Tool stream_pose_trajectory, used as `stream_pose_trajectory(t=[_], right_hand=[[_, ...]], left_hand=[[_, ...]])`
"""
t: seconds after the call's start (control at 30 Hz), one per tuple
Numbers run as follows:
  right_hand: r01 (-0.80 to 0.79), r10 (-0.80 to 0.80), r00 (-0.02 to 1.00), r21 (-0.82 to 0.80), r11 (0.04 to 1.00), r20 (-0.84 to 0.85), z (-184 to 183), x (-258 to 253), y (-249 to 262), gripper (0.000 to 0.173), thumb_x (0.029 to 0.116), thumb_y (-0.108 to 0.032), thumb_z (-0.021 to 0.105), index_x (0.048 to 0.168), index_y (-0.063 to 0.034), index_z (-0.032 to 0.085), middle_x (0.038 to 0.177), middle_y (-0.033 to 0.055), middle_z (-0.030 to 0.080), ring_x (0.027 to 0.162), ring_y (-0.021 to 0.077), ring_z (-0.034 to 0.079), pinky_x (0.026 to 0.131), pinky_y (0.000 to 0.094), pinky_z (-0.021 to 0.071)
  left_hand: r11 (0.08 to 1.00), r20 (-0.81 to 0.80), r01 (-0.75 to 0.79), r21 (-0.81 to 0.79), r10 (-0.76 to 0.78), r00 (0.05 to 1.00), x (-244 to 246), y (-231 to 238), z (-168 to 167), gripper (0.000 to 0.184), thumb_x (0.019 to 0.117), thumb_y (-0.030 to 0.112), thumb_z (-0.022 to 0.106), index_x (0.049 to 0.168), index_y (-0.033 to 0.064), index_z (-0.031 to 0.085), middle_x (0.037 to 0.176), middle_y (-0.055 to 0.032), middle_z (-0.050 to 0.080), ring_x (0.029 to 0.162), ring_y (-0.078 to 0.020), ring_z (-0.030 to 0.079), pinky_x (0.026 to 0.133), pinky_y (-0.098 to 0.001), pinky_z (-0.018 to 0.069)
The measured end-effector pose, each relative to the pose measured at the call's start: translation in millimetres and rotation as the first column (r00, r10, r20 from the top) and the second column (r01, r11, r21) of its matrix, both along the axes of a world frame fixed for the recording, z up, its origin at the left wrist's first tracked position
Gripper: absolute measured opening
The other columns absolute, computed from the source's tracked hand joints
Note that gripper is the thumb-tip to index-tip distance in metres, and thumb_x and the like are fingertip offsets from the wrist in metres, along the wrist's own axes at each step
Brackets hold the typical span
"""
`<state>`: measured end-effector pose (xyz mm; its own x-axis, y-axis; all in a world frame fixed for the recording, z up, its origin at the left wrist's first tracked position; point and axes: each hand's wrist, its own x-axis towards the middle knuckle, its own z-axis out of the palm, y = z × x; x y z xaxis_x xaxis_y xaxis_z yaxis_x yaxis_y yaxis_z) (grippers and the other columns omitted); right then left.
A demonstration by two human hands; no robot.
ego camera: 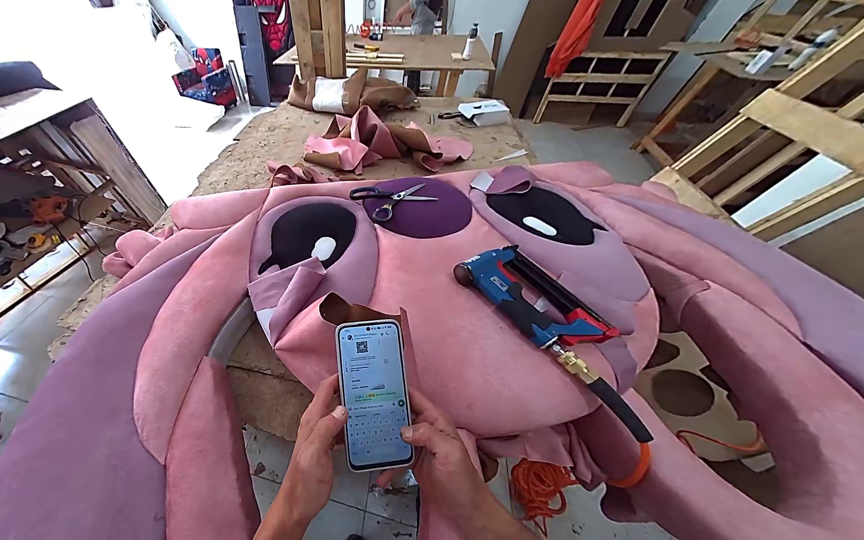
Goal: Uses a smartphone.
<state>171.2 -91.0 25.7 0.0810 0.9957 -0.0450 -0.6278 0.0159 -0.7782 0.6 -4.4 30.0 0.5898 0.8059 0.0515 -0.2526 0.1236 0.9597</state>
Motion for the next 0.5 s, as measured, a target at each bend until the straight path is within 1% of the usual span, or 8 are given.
stream_pose_trajectory(t=[0.07, 0.1, 0.13, 0.2, 0.3, 0.43, 0.5], right_hand=[[-0.002, 0.002, 1.000, -0.003, 1.000, 0.002, -0.4, 0.1, 0.6, 0.047, 0.0925, -0.005, 0.042, 0.138, 0.0007, 0.049, 0.119, 0.0209, 0.070, 0.096, 0.0328, 0.075, 0.060, 0.0477, 0.0642], [-0.003, 0.003, 1.000, -0.006, 1.000, 0.003, -0.5, 0.1, 0.9, 0.047, 0.0924, -0.005, 0.043, 0.138, 0.0007, 0.049, 0.118, 0.0208, 0.070, 0.095, 0.0326, 0.075, 0.060, 0.0475, 0.0642], [-0.005, 0.005, 1.000, -0.007, 1.000, 0.001, -0.6, 0.1, 1.3, 0.047, 0.0921, -0.005, 0.043, 0.138, 0.0008, 0.049, 0.118, 0.0209, 0.070, 0.095, 0.0325, 0.075, 0.060, 0.0473, 0.0642], [-0.013, 0.013, 1.000, -0.007, 1.000, 0.001, -0.5, 0.2, 1.6, 0.046, 0.0919, -0.004, 0.044, 0.138, 0.0006, 0.049, 0.117, 0.0208, 0.070, 0.095, 0.0324, 0.075, 0.060, 0.0472, 0.0642], [-0.023, 0.023, 1.000, -0.001, 1.000, -0.003, -1.7, 0.5, 2.9, 0.047, 0.0907, -0.003, 0.045, 0.137, 0.0011, 0.049, 0.117, 0.0214, 0.070, 0.095, 0.0332, 0.075, 0.060, 0.0480, 0.0643], [-0.019, 0.019, 1.000, -0.003, 1.000, -0.002, -1.1, 0.4, 3.0, 0.048, 0.0903, -0.002, 0.046, 0.138, 0.0020, 0.048, 0.117, 0.0218, 0.070, 0.095, 0.0333, 0.075, 0.060, 0.0486, 0.0642], [-0.017, 0.017, 1.000, -0.011, 1.000, 0.008, -0.8, 0.0, 2.8, 0.049, 0.0901, -0.002, 0.047, 0.139, 0.0020, 0.047, 0.117, 0.0215, 0.070, 0.096, 0.0331, 0.075, 0.061, 0.0485, 0.0643]], left_hand=[[0.999, -0.008, 0.029, 0.020, -0.029, 1.000, 0.6, 1.4, 2.1, 0.056, 0.0913, 0.015, 0.047, 0.144, -0.0017, 0.043, 0.119, -0.0175, 0.070, 0.106, -0.0249, 0.072, 0.090, -0.0404, 0.0604], [0.999, -0.010, 0.043, 0.024, -0.042, 0.999, 0.5, 1.4, 2.9, 0.058, 0.0876, 0.009, 0.049, 0.144, -0.0024, 0.042, 0.118, -0.0176, 0.071, 0.105, -0.0252, 0.072, 0.091, -0.0408, 0.0604], [0.998, -0.015, 0.051, 0.026, -0.051, 0.999, 0.2, 1.1, 3.5, 0.061, 0.0848, 0.006, 0.050, 0.145, -0.0027, 0.040, 0.117, -0.0177, 0.071, 0.105, -0.0256, 0.072, 0.091, -0.0412, 0.0608], [0.998, -0.021, 0.065, 0.025, -0.065, 0.998, -0.4, 0.7, 4.8, 0.064, 0.0831, 0.004, 0.052, 0.145, -0.0029, 0.038, 0.118, -0.0181, 0.071, 0.105, -0.0264, 0.073, 0.090, -0.0421, 0.0615], [0.997, -0.041, 0.068, 0.025, -0.067, 0.997, -1.0, 0.4, 6.3, 0.066, 0.0832, 0.003, 0.054, 0.147, -0.0020, 0.036, 0.120, -0.0179, 0.070, 0.106, -0.0272, 0.072, 0.091, -0.0426, 0.0617], [0.998, -0.078, 0.042, 0.052, -0.038, 0.996, 0.3, 0.1, 4.0, 0.063, 0.0856, -0.002, 0.053, 0.146, 0.0003, 0.038, 0.120, -0.0172, 0.071, 0.105, -0.0276, 0.073, 0.089, -0.0424, 0.0629], [0.997, -0.087, 0.037, 0.064, -0.031, 0.996, 0.3, 0.1, 3.8, 0.062, 0.0855, -0.002, 0.053, 0.146, 0.0008, 0.039, 0.119, -0.0168, 0.071, 0.104, -0.0273, 0.073, 0.088, -0.0417, 0.0631]])
